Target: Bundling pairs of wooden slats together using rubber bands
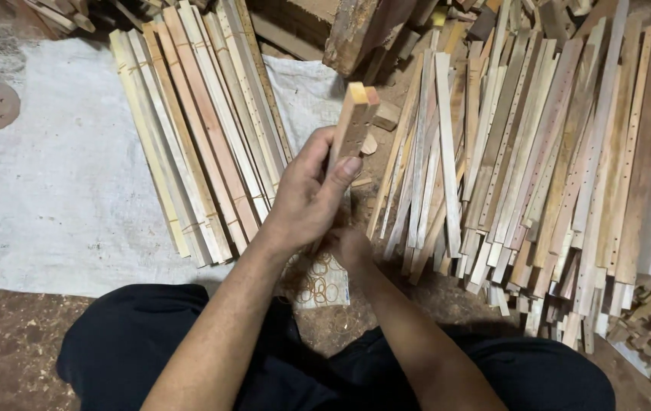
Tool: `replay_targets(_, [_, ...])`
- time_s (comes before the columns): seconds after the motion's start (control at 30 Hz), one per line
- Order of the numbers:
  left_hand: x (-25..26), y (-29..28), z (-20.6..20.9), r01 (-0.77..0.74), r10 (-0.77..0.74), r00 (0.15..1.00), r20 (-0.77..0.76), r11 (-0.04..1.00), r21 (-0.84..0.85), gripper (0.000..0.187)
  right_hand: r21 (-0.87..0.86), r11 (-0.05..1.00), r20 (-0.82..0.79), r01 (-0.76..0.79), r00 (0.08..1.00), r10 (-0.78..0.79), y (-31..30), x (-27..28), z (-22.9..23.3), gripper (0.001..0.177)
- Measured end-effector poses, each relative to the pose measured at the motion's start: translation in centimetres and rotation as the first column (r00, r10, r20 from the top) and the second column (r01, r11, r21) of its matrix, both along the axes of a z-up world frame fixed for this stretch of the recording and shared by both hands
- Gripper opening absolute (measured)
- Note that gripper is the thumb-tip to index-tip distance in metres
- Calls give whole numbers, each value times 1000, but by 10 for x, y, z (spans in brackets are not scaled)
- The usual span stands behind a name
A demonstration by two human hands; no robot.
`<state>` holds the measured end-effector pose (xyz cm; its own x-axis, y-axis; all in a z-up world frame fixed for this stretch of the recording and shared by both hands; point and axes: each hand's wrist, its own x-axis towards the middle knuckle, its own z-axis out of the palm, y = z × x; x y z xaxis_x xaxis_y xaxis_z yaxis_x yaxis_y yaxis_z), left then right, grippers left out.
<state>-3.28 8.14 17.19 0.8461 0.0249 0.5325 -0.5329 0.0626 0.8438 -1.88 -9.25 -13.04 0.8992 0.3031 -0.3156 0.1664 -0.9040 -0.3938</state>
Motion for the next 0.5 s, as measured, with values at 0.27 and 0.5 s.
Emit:
replay_targets(0.27, [5,5,-7,37,-39,999,-21,998,-53,20,363,893,-137,265,963,-230,-11,9,85,25])
replay_targets(0.5, [-2,9,0,63,-65,997,-40,997,-41,25,188,931,-161,314,945,-286,-11,29,136,22])
